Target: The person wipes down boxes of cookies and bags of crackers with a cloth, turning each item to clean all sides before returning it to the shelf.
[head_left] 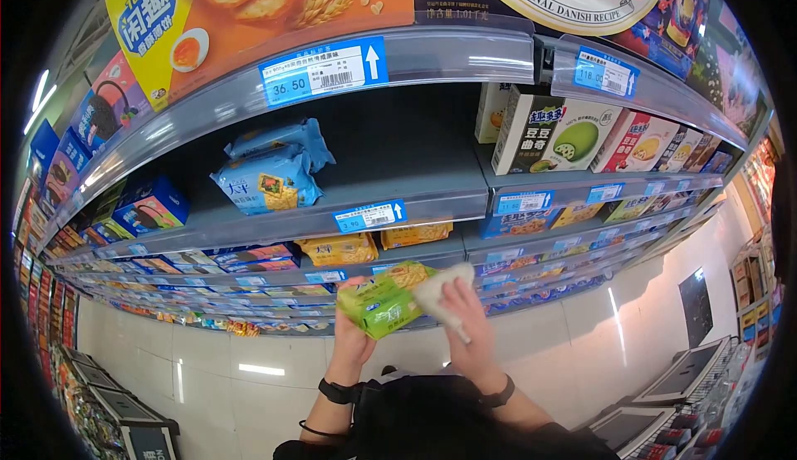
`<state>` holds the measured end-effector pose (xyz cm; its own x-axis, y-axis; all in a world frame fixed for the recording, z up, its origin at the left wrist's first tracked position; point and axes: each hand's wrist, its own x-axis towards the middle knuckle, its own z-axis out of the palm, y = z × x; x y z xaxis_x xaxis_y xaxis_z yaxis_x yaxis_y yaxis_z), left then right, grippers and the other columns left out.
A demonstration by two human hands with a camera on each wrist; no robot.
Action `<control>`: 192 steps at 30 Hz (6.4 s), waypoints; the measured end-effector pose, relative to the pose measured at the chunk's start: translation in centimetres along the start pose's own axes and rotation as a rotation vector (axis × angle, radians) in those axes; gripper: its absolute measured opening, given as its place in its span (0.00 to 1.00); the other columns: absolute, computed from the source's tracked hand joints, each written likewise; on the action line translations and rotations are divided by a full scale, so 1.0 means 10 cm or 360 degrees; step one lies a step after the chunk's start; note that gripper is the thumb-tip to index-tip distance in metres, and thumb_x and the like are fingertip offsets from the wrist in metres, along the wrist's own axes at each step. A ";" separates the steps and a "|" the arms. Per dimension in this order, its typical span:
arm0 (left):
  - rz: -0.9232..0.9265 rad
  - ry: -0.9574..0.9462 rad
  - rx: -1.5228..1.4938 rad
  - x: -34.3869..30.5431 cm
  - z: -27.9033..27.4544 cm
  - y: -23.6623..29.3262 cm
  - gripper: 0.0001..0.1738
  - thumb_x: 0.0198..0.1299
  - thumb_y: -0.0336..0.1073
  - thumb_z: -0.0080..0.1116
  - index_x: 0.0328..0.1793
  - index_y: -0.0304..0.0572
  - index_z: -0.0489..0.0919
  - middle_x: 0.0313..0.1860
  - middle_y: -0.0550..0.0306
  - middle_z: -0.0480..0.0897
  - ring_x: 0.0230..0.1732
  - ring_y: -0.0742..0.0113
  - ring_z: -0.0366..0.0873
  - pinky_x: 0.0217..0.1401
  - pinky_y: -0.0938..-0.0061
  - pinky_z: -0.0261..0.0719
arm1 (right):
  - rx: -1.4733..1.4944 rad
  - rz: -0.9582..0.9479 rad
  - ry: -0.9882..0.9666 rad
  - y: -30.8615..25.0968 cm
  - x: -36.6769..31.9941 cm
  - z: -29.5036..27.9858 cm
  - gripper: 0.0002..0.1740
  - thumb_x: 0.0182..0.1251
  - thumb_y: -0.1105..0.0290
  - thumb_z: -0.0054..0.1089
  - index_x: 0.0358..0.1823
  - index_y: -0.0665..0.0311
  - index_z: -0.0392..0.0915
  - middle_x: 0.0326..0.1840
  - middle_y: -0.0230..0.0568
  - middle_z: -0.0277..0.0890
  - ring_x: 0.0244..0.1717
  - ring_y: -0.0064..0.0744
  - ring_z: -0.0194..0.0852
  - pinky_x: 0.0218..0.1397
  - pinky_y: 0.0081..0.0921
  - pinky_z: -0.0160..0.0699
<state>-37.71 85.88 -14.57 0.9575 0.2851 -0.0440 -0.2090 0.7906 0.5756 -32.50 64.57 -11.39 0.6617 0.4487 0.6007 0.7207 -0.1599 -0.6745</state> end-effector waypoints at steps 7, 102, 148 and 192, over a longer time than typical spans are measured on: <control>0.0236 -0.0079 0.0136 -0.05 0.22 -0.15 0.50 0.51 0.11 0.63 0.79 0.50 0.56 0.70 0.54 0.70 0.71 0.56 0.70 0.73 0.59 0.71 | 0.0178 0.0293 0.0257 -0.14 0.08 0.06 0.25 0.63 0.83 0.56 0.63 0.66 0.77 0.72 0.55 0.70 0.79 0.56 0.56 0.78 0.43 0.56; -0.0460 0.0083 -0.0492 -0.11 -0.12 -0.19 0.30 0.67 0.24 0.56 0.75 0.40 0.65 0.72 0.51 0.73 0.73 0.56 0.69 0.76 0.56 0.67 | 0.0272 0.0408 0.0521 0.08 0.13 -0.28 0.21 0.70 0.84 0.48 0.63 0.73 0.75 0.67 0.55 0.75 0.73 0.49 0.68 0.77 0.40 0.62; 0.1069 -0.0280 0.1117 0.07 0.58 0.02 0.49 0.58 0.16 0.64 0.75 0.51 0.45 0.71 0.46 0.61 0.72 0.55 0.66 0.68 0.59 0.76 | 0.1196 0.0431 -0.0303 0.00 0.34 -0.41 0.17 0.67 0.75 0.56 0.55 0.73 0.82 0.78 0.58 0.60 0.71 0.46 0.69 0.73 0.39 0.62; 0.1951 0.0046 0.3078 0.86 1.19 0.98 0.20 0.54 0.29 0.59 0.55 0.36 0.83 0.53 0.47 0.82 0.49 0.50 0.75 0.52 0.62 0.74 | 0.0217 0.0118 0.0092 -0.27 1.46 -0.33 0.14 0.69 0.69 0.57 0.51 0.68 0.82 0.81 0.70 0.46 0.84 0.64 0.36 0.80 0.45 0.47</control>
<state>-29.12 89.63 0.38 0.5615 0.0806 0.8235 -0.1027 -0.9808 0.1660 -24.08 68.64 0.66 0.7258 0.3882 0.5679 0.6372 -0.0684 -0.7676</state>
